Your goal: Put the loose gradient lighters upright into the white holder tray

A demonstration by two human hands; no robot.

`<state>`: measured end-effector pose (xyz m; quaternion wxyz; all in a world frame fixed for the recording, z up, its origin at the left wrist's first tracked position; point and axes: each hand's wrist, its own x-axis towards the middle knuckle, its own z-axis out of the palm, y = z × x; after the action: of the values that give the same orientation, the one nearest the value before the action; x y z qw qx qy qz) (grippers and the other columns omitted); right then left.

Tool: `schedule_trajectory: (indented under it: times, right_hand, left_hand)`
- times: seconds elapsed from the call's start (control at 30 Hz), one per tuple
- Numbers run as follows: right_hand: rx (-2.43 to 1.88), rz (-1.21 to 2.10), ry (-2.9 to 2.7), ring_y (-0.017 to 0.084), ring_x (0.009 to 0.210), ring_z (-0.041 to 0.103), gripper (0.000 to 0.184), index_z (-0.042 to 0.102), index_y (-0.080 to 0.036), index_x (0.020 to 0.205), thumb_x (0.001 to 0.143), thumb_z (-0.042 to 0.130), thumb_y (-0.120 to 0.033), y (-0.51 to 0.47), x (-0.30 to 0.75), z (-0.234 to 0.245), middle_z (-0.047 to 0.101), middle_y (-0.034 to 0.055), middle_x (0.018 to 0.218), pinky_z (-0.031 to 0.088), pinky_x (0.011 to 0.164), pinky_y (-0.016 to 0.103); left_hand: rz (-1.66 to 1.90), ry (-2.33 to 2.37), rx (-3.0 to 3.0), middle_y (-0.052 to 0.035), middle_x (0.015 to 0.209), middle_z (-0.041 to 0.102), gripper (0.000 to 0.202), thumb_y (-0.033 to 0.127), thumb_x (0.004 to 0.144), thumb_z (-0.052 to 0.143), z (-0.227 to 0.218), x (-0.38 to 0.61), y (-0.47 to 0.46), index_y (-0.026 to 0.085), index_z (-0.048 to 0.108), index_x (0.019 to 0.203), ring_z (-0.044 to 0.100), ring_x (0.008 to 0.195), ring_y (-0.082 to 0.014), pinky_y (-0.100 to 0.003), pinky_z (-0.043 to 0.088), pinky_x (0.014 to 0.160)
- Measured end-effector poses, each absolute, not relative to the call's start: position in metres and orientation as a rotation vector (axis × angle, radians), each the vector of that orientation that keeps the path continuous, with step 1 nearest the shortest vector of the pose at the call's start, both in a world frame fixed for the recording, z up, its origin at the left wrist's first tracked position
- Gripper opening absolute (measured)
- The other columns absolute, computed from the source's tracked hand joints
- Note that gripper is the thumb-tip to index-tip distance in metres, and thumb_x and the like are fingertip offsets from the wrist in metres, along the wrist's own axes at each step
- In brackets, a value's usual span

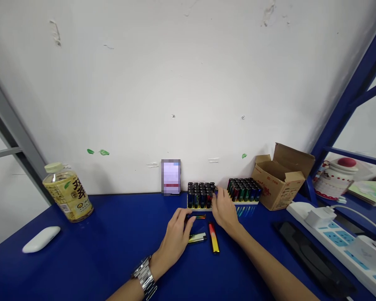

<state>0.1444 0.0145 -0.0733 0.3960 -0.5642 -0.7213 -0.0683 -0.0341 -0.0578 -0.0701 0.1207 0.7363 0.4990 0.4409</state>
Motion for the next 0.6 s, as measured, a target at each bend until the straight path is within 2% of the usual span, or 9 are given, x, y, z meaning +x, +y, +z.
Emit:
schedule_trajectory:
  times: [0.07,0.13,0.2,0.27,0.43,0.53,0.6]
  right_hand:
    - [-1.183,-0.275,-1.840,0.023,0.079,0.051,0.023,0.055,-0.014,0.100,0.090,0.036,-0.022,0.004,0.145,-0.068,0.057,0.0112,0.088,0.038,0.071,0.036]
    - [-0.933,-0.344,-1.918,0.024,0.079,0.048,0.018,0.056,-0.015,0.092,0.082,0.046,-0.027,-0.008,0.143,-0.063,0.056,0.0093,0.084,0.036,0.071,0.038]
    - [-0.724,-0.298,-2.095,0.023,0.078,0.047,0.019,0.058,-0.016,0.090,0.076,0.052,-0.027,-0.017,0.136,-0.059,0.055,0.0081,0.083,0.036,0.069,0.037]
    - [-0.628,-0.226,-2.194,0.021,0.079,0.047,0.016,0.058,-0.016,0.092,0.078,0.052,-0.022,-0.023,0.129,-0.059,0.057,0.0078,0.085,0.038,0.069,0.036]
    - [-0.714,0.042,-1.970,0.018,0.076,0.053,0.008,0.051,-0.018,0.093,0.090,0.044,-0.020,-0.016,0.126,-0.070,0.058,0.0072,0.084,0.044,0.067,0.031]
    - [-0.883,0.288,-1.628,0.015,0.065,0.055,0.010,0.045,-0.019,0.099,0.092,0.042,-0.026,-0.004,0.137,-0.076,0.058,0.0026,0.076,0.044,0.060,0.028]
    - [-0.971,0.404,-1.425,0.013,0.054,0.049,0.014,0.045,-0.019,0.095,0.089,0.047,-0.032,0.004,0.144,-0.078,0.052,-0.0024,0.065,0.041,0.053,0.025]
  left_hand:
    - [1.341,1.461,2.152,-0.0036,0.092,0.063,0.020,0.034,0.094,0.043,-0.071,-0.035,-0.057,0.021,0.057,0.099,0.063,0.082,-0.0165,-0.032,0.054,0.075]
    - [1.395,1.448,2.154,-0.0033,0.091,0.064,0.019,0.035,0.093,0.046,-0.073,-0.036,-0.057,0.021,0.058,0.099,0.063,0.081,-0.0161,-0.031,0.054,0.074]
    - [1.442,1.424,2.158,-0.0030,0.090,0.064,0.019,0.035,0.092,0.048,-0.075,-0.038,-0.057,0.021,0.058,0.098,0.064,0.081,-0.0159,-0.030,0.054,0.074]
    - [1.475,1.400,2.162,-0.0032,0.092,0.065,0.019,0.035,0.092,0.048,-0.077,-0.039,-0.057,0.021,0.059,0.099,0.064,0.082,-0.0157,-0.030,0.054,0.075]
    - [1.470,1.438,2.117,-0.0063,0.100,0.064,0.030,0.036,0.093,0.044,-0.072,-0.038,-0.059,0.019,0.051,0.117,0.064,0.090,-0.0173,-0.033,0.054,0.081]
    - [1.305,1.420,2.156,-0.0058,0.096,0.063,0.026,0.033,0.096,0.036,-0.065,-0.036,-0.062,0.020,0.056,0.107,0.062,0.090,-0.0169,-0.033,0.052,0.081]
    - [1.176,1.386,2.188,-0.0050,0.090,0.062,0.029,0.033,0.097,0.032,-0.062,-0.035,-0.064,0.020,0.058,0.097,0.061,0.084,-0.0161,-0.032,0.051,0.078]
